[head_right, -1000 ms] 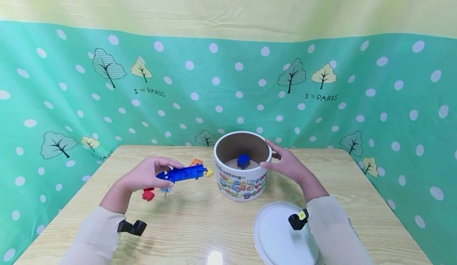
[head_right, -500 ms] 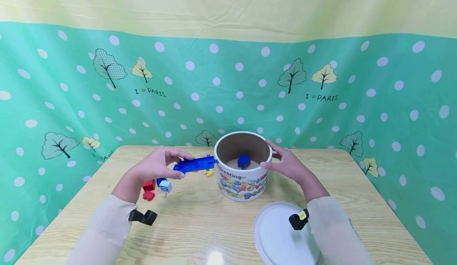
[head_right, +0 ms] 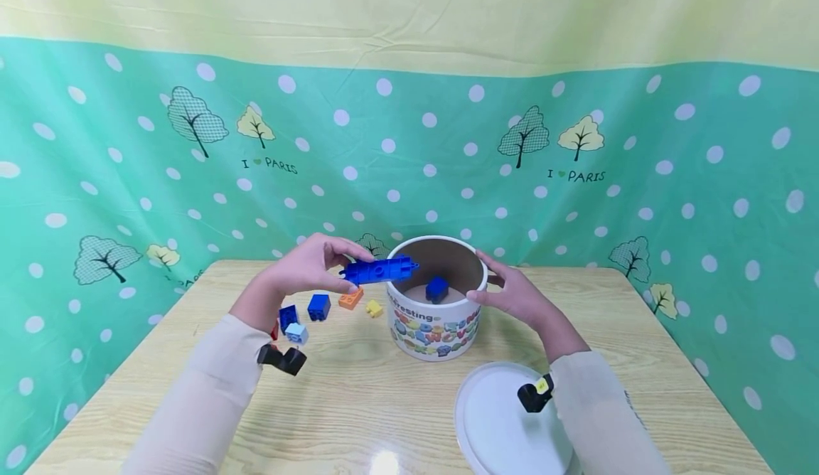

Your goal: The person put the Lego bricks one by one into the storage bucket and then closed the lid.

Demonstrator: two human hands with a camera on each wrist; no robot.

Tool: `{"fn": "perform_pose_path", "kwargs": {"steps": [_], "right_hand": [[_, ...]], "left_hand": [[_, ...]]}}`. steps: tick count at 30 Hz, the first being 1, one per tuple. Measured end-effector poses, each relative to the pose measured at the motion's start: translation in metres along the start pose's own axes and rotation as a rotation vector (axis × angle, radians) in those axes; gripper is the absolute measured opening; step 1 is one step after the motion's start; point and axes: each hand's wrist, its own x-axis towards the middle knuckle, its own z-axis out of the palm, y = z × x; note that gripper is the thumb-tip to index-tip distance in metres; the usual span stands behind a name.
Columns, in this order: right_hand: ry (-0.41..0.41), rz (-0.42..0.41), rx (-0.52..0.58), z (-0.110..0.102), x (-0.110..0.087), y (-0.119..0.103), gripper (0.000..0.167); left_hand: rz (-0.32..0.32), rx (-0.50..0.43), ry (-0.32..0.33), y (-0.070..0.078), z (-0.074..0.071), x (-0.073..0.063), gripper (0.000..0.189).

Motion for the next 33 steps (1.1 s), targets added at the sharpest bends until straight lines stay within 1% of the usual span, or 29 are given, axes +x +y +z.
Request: {"fn": "perform_pose_path", "kwargs": {"steps": [5, 8, 14, 21, 26, 30, 33], "right_hand": [[0.003, 0.006, -0.009, 0.0, 0.0, -0.001, 0.095], [0.003, 0.006, -0.014, -0.001, -0.001, -0.001, 0.094], [-0.003, 0.005, -0.016, -0.002, -0.004, -0.004, 0.093], [-0.012, 0.002, -0.012, -0.002, -0.004, -0.006, 0.093], [-0.008, 0.007, -0.017, -0.003, -0.003, -0.003, 0.094], [-0.009, 0.013, -0.019, -0.002, -0.002, -0.001, 0.095], [-0.01, 0.013, -0.016, -0.002, -0.001, -0.001, 0.095]], "left_hand": [[-0.019, 0.008, -0.021, 0.01, 0.001, 0.014, 0.044], [-0.043, 0.004, -0.016, 0.015, 0.001, 0.023, 0.045], [-0.07, -0.019, -0.021, 0.018, -0.001, 0.043, 0.044], [-0.144, -0.02, -0.01, 0.018, -0.004, 0.068, 0.046], [-0.185, -0.042, -0.013, 0.016, -0.003, 0.082, 0.046], [-0.203, -0.102, -0.012, 0.009, 0.0, 0.093, 0.046], [-0.221, -0.142, 0.005, 0.0, 0.001, 0.1, 0.045]]}}
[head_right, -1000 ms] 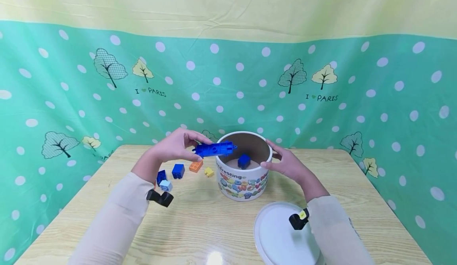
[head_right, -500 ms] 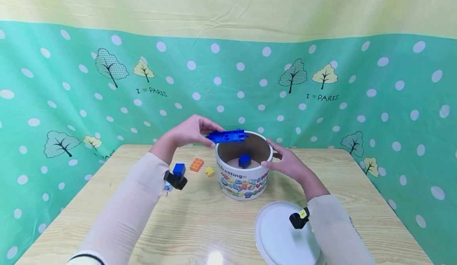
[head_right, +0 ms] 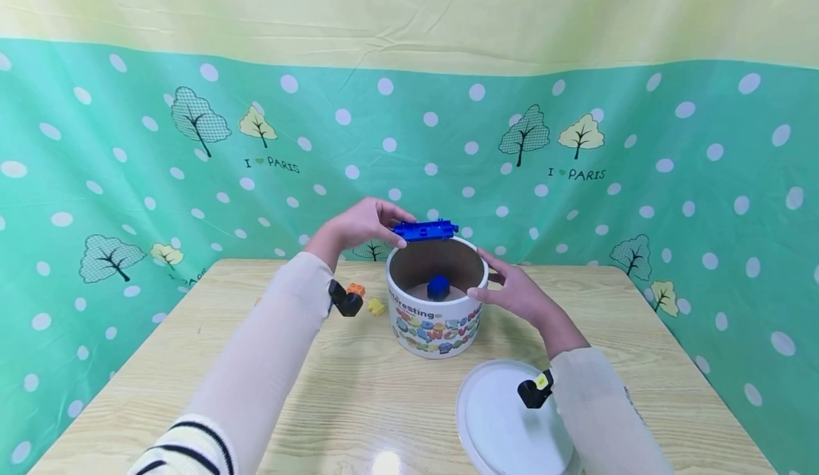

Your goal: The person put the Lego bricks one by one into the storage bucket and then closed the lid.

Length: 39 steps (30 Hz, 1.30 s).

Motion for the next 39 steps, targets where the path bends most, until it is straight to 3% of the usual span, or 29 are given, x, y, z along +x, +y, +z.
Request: {"fn": "perform_pose_path", "kwargs": {"steps": [9, 18, 28, 33, 39], "right_hand": [[-0.001, -0.008, -0.011, 0.0, 0.003, -0.002, 0.096], [-0.001, -0.007, -0.006, 0.001, 0.004, -0.005, 0.097], [-0.002, -0.018, 0.007, 0.003, 0.003, -0.003, 0.096], [0.005, -0.008, 0.003, 0.003, 0.001, -0.001, 0.095], [0.011, -0.01, 0.003, 0.001, 0.0, 0.002, 0.094]], "left_hand": [[-0.058, -0.133, 0.019, -0.021, 0.001, 0.021, 0.047], [-0.052, -0.042, 0.051, -0.023, 0.003, 0.026, 0.044], [-0.043, -0.122, 0.061, -0.022, 0.006, 0.025, 0.044], [0.005, -0.116, 0.1, -0.019, 0.002, 0.021, 0.043], [0.082, -0.109, 0.154, -0.013, -0.002, 0.003, 0.042]]}}
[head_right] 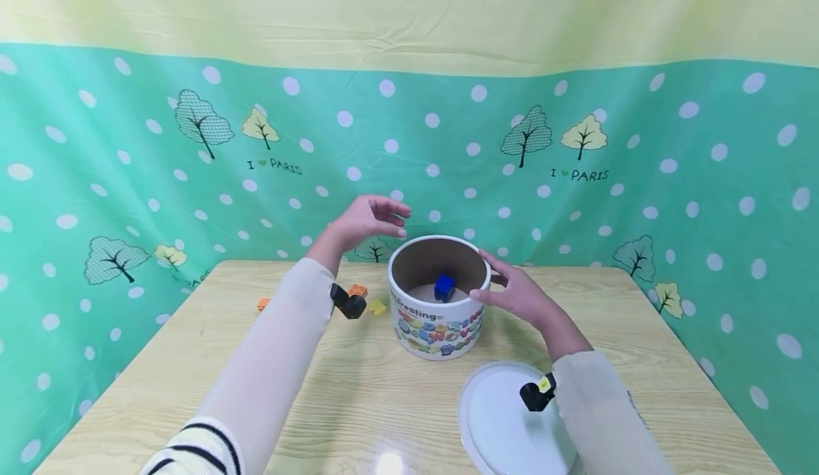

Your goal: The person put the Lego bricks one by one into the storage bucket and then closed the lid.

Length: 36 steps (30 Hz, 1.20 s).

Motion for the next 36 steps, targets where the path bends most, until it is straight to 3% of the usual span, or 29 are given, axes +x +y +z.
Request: {"fn": "perform_pose_path", "kwargs": {"steps": [13, 25, 36], "right_hand": [[-0.002, 0.01, 0.0, -0.001, -0.002, -0.001, 0.094], [-0.005, 0.003, 0.007, -0.001, -0.001, -0.002, 0.093], [-0.009, 0.002, -0.006, 0.0, -0.001, -0.003, 0.093]], "left_hand": [[0.058, 0.101, 0.067, -0.012, -0.018, -0.048, 0.037], [0.078, 0.082, 0.109, -0.038, -0.027, -0.09, 0.04], [0.011, 0.058, 0.168, -0.065, -0.039, -0.126, 0.044]]}}
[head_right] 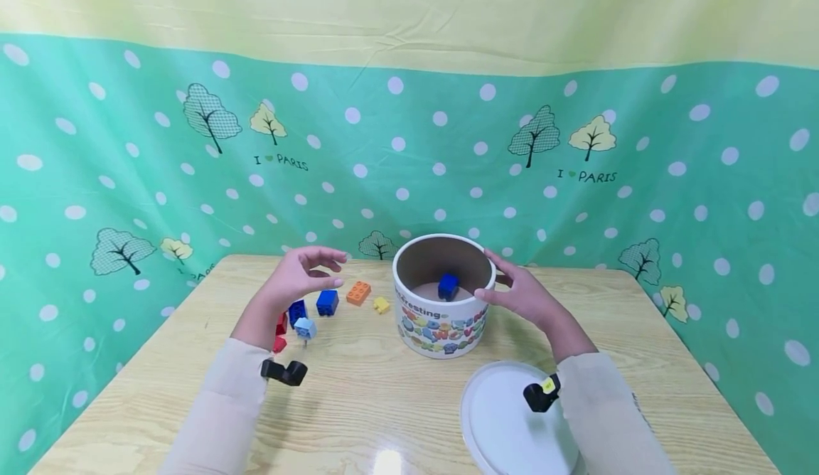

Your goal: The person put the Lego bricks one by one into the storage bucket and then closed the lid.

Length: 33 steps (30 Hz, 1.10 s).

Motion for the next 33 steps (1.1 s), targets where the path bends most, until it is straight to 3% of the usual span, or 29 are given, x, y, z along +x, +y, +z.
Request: {"fn": "perform_pose_path", "kwargs": {"steps": [11, 33], "right_hand": [[-0.001, 0.007, 0.002, -0.001, 0.0, 0.002, 0.094], [-0.001, 0.008, 0.006, 0.0, 0.0, 0.0, 0.094]], "left_hand": [[0.016, 0.011, 0.047, -0.017, -0.012, -0.025, 0.042], [-0.074, 0.017, 0.078, -0.037, -0.027, -0.059, 0.038]]}}
